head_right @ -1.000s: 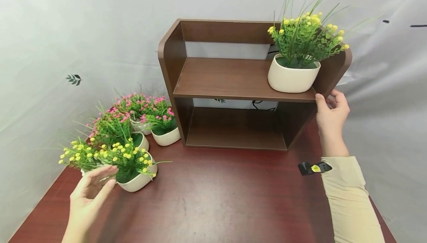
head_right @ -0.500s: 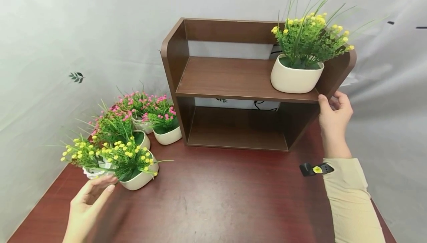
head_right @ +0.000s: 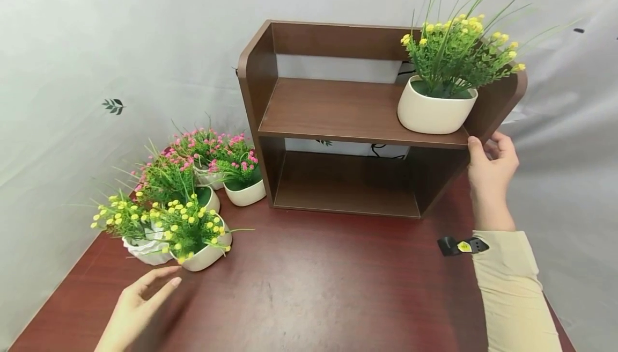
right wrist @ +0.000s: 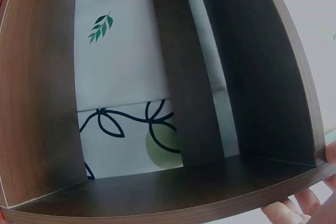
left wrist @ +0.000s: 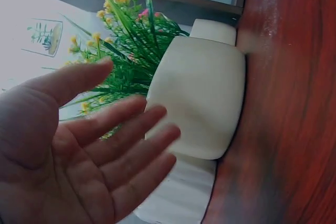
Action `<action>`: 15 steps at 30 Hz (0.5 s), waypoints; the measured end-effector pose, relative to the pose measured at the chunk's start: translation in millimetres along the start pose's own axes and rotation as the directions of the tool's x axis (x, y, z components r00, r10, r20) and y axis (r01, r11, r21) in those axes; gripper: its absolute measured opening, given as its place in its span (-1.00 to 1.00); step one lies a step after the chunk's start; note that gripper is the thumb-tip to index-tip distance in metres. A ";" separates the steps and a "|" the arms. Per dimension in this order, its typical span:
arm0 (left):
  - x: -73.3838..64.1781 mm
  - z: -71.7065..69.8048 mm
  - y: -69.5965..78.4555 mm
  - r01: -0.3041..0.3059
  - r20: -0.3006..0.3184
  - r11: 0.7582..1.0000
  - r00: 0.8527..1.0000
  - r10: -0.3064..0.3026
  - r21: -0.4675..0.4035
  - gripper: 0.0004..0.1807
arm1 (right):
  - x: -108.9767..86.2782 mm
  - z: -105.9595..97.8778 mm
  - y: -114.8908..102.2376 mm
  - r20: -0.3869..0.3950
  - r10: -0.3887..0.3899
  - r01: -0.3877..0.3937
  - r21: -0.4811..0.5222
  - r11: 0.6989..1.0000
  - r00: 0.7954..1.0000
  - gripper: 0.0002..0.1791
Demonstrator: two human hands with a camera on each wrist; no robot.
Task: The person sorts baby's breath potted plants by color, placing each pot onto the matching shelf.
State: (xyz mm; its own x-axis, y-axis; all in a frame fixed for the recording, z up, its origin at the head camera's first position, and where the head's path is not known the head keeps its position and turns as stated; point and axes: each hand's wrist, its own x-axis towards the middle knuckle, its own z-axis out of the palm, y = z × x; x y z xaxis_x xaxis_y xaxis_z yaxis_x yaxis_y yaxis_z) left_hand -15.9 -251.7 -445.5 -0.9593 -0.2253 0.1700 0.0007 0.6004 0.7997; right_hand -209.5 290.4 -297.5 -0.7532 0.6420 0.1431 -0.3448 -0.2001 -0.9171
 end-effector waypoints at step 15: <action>19.0 15.6 -14.8 0.197 -0.053 0.978 0.978 -0.200 -0.065 -0.31 | 0.3 -1.0 0.6 -0.017 0.016 -0.016 -0.009 1.000 1.000 -0.80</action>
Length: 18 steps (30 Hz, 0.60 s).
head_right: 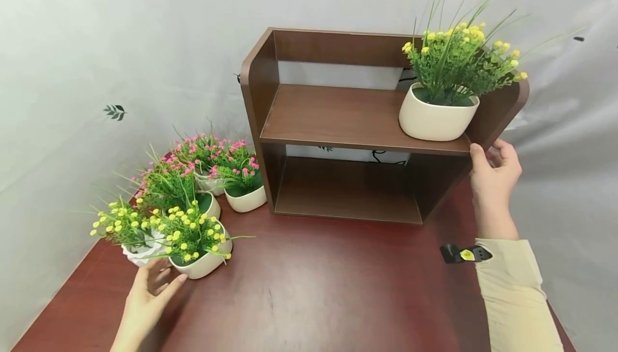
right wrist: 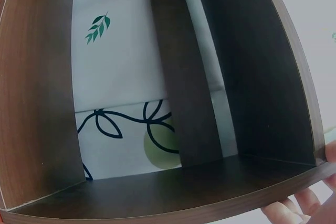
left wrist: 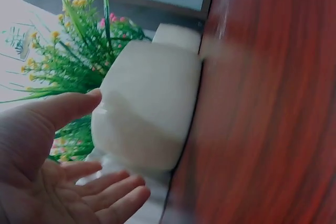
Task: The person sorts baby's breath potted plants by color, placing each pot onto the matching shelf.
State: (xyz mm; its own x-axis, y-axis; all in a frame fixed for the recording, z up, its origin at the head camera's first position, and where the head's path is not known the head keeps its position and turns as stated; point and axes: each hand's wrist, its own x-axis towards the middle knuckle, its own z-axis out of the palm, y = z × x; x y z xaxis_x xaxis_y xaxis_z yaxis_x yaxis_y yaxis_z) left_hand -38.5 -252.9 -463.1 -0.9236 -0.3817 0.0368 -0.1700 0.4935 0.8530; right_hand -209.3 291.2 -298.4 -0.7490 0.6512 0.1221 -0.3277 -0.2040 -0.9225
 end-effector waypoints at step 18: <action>15.5 25.8 7.0 -0.099 -0.060 0.995 0.993 0.100 0.026 -0.16 | -1.6 -3.2 -0.9 0.027 -0.016 0.016 -0.026 1.000 1.000 -0.83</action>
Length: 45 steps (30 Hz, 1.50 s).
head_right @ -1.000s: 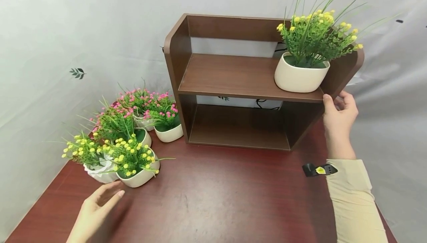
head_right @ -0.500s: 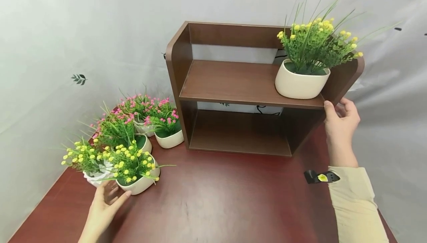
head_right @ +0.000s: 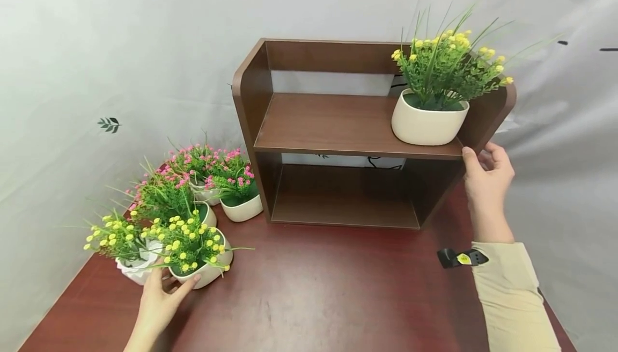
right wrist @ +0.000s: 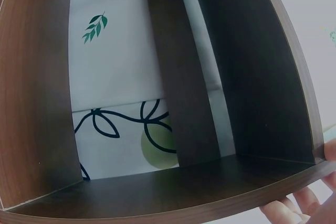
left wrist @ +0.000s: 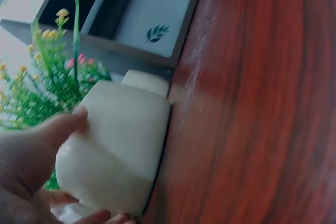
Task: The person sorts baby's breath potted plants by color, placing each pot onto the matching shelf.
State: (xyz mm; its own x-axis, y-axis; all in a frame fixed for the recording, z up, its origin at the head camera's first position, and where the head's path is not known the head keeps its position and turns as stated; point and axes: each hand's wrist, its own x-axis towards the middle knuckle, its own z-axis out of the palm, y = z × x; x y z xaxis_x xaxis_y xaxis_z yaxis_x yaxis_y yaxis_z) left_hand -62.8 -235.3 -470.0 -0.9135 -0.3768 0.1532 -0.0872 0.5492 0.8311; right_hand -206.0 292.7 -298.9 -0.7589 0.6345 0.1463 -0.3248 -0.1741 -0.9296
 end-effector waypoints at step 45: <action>-20.9 19.6 20.5 0.054 0.205 0.973 0.979 -0.007 -0.222 -0.08 | 0.7 -1.0 0.6 -0.005 -0.029 0.029 -0.032 0.999 1.000 -0.79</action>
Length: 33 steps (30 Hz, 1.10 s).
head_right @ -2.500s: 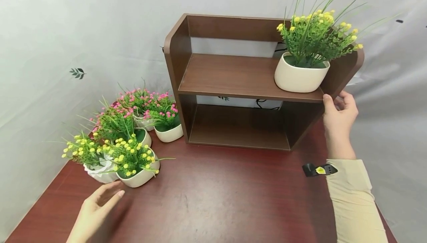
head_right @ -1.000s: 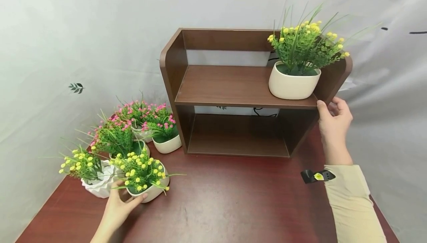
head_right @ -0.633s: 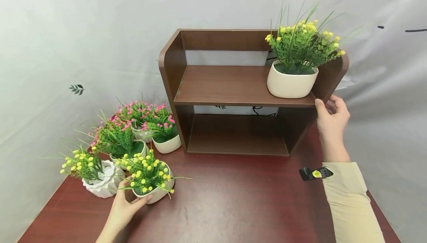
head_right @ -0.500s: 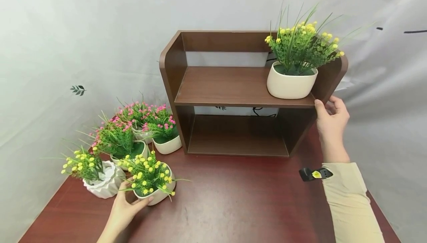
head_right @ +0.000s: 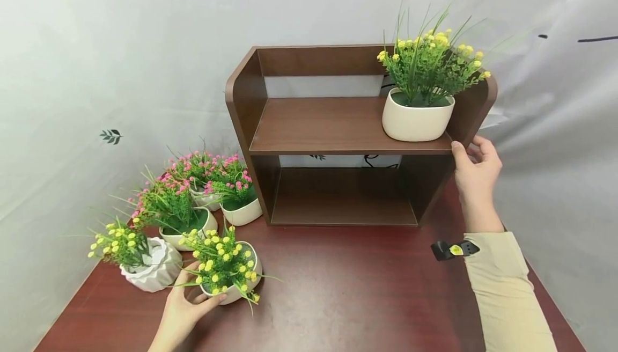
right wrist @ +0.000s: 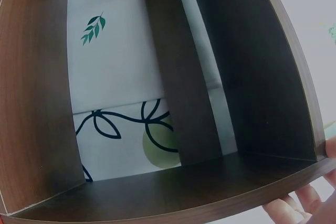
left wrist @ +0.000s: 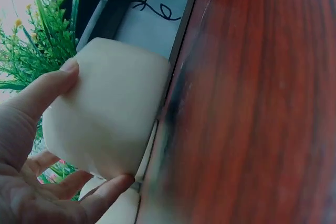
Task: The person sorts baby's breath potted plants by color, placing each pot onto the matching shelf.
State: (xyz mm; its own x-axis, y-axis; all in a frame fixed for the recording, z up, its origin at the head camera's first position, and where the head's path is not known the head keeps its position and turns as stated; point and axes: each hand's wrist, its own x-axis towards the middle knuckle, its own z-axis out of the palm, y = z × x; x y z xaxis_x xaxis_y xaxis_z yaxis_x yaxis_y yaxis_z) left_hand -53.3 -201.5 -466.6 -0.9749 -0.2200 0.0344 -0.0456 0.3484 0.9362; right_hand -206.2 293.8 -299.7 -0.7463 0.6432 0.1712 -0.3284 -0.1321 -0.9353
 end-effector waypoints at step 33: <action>3.2 2.9 106.8 -0.138 0.169 0.984 0.973 0.155 -0.112 -0.05 | 1.2 0.3 1.8 0.020 -0.039 0.038 0.026 0.999 0.999 -0.82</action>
State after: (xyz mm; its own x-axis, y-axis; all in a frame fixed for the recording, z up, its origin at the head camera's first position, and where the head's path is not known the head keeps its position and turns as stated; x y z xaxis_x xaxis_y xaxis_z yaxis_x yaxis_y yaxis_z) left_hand -61.9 -162.4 -367.5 -0.9928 -0.0063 0.1199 0.1138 0.2711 0.9558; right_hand -207.8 294.1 -301.1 -0.7445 0.6326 0.2135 -0.3715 -0.1269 -0.9197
